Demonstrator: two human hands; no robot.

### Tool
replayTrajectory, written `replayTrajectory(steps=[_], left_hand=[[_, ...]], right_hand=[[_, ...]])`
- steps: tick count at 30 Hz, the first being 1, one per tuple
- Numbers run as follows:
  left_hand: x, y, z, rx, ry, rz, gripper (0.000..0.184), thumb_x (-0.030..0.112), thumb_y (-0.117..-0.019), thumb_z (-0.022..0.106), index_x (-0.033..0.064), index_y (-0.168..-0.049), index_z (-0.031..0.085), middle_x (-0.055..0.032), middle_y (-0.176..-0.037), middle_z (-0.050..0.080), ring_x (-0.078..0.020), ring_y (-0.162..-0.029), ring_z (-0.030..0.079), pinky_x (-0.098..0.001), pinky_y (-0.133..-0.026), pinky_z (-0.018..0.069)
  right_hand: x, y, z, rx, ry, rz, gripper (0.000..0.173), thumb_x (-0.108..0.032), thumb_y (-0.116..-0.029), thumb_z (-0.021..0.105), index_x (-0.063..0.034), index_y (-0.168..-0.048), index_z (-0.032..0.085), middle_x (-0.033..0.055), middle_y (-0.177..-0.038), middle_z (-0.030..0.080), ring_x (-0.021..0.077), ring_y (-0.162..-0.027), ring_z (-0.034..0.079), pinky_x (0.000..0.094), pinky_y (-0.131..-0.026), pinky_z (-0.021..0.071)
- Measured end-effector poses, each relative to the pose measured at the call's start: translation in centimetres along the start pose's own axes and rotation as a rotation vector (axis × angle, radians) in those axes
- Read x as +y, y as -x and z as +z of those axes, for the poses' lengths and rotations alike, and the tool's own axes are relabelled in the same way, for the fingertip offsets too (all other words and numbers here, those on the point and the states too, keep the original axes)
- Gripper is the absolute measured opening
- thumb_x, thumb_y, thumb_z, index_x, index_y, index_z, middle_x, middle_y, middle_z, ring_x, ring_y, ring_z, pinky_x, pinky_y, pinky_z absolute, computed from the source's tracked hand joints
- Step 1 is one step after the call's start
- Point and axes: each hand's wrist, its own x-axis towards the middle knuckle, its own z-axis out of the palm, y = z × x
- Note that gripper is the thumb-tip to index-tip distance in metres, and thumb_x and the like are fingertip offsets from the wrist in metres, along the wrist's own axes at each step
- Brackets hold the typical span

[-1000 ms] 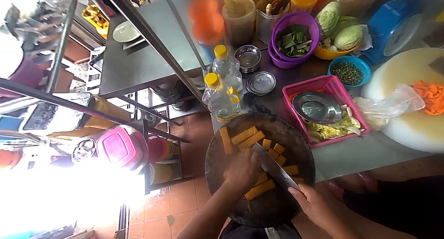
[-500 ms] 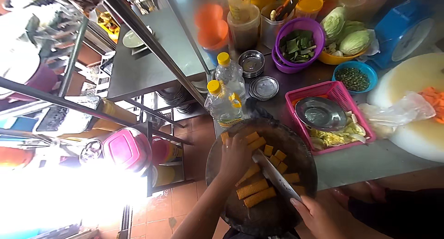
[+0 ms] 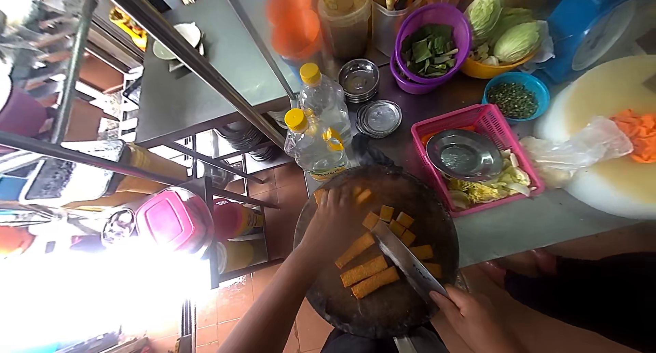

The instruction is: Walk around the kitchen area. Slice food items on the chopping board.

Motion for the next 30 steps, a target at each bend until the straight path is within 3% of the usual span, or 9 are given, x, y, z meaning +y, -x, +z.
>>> replayTrajectory(steps=[4, 8, 13, 19, 22, 24, 26, 28, 30], left_hand=[[1.7, 7.3, 4.4, -0.246, 0.016, 0.09, 0.07, 0.033, -0.09, 0.067, 0.0066, -0.151, 0.045, -0.0209, -0.143, 0.053, -0.0383, -0.134, 0.051, -0.0529, -0.108, 0.0471], [1.3, 10.1, 9.8, 0.008, -0.18, 0.206, 0.077, 0.042, -0.0848, 0.062, 0.0166, -0.155, 0.043, -0.008, -0.138, 0.06, -0.0315, -0.121, 0.059, -0.0518, -0.096, 0.0503], [0.8, 9.2, 9.9, 0.058, -0.199, 0.172, 0.082, 0.069, -0.0927, 0.047, 0.0209, -0.158, 0.038, -0.0054, -0.15, 0.052, -0.031, -0.128, 0.054, -0.0578, -0.104, 0.0423], [1.2, 9.1, 10.1, 0.007, -0.144, 0.213, 0.071, 0.061, -0.0983, 0.043, 0.025, -0.159, 0.036, -0.0006, -0.158, 0.044, -0.0303, -0.141, 0.044, -0.0635, -0.111, 0.034], [0.9, 9.3, 9.8, -0.006, -0.089, 0.245, 0.068, 0.066, -0.1014, 0.033, 0.0283, -0.158, 0.037, 0.0019, -0.163, 0.037, -0.0289, -0.146, 0.038, -0.0641, -0.115, 0.0304], [0.5, 8.9, 8.2, 0.032, -0.016, 0.156, 0.065, 0.063, -0.1022, 0.036, 0.0254, -0.154, 0.046, -0.0011, -0.162, 0.04, -0.0304, -0.144, 0.042, -0.0644, -0.113, 0.0343], [-0.4, 7.1, 5.6, 0.146, 0.075, -0.096, 0.05, 0.048, -0.0973, 0.059, 0.0178, -0.137, 0.064, -0.0068, -0.152, 0.051, -0.0337, -0.136, 0.05, -0.062, -0.108, 0.0423], [-2.1, 4.5, 3.7, 0.216, 0.12, -0.351, 0.065, 0.045, -0.0949, 0.066, 0.0064, -0.145, 0.054, -0.0207, -0.148, 0.05, -0.0435, -0.132, 0.05, -0.0628, -0.103, 0.0464], [-4.4, 1.9, 3.8, 0.211, 0.102, -0.492, 0.078, 0.053, -0.094, 0.066, 0.0044, -0.151, 0.042, -0.0261, -0.142, 0.049, -0.0453, -0.124, 0.055, -0.06, -0.096, 0.0521]], right_hand=[[0.7, -0.3, 0.2, -0.009, -0.038, 0.014, 0.055, -0.061, -0.101, 0.049, -0.0124, -0.083, 0.066, 0.0043, -0.064, 0.057, 0.0195, -0.058, 0.059, 0.0436, -0.054, 0.0507], [0.4, -0.4, 0.0, -0.039, -0.027, 0.026, 0.055, -0.061, -0.1016, 0.047, -0.0125, -0.083, 0.065, 0.0035, -0.064, 0.056, 0.0183, -0.059, 0.059, 0.0418, -0.055, 0.0511], [-0.4, -0.5, -0.9, -0.124, -0.038, 0.089, 0.056, -0.061, -0.1021, 0.047, -0.01, -0.089, 0.066, 0.0064, -0.066, 0.059, 0.0205, -0.058, 0.061, 0.0438, -0.056, 0.054], [-0.3, -0.6, -1.0, -0.174, -0.066, 0.126, 0.056, -0.061, -0.1023, 0.047, -0.0087, -0.093, 0.067, 0.0074, -0.068, 0.061, 0.0214, -0.057, 0.063, 0.0445, -0.057, 0.0567], [-0.7, -0.5, -1.2, -0.19, -0.081, 0.123, 0.055, -0.057, -0.1032, 0.05, -0.0058, -0.096, 0.068, 0.0108, -0.071, 0.064, 0.0253, -0.06, 0.065, 0.0487, -0.06, 0.0567], [-0.8, -0.5, -1.4, -0.201, -0.093, 0.109, 0.055, -0.055, -0.1037, 0.05, -0.0042, -0.096, 0.068, 0.0122, -0.071, 0.064, 0.0268, -0.061, 0.065, 0.0499, -0.061, 0.0564], [-0.5, -0.5, -1.2, -0.19, -0.085, 0.107, 0.056, -0.057, -0.1033, 0.049, -0.0054, -0.096, 0.068, 0.0112, -0.07, 0.063, 0.026, -0.06, 0.064, 0.0496, -0.06, 0.056], [-0.2, -0.4, -1.0, -0.173, -0.062, 0.106, 0.056, -0.059, -0.1031, 0.047, -0.0076, -0.094, 0.067, 0.0094, -0.069, 0.062, 0.0241, -0.059, 0.064, 0.048, -0.058, 0.0558], [-0.2, -0.3, -1.0, -0.161, -0.051, 0.092, 0.055, -0.059, -0.103, 0.048, -0.0082, -0.092, 0.066, 0.0086, -0.068, 0.061, 0.0233, -0.059, 0.062, 0.0467, -0.057, 0.0542]])
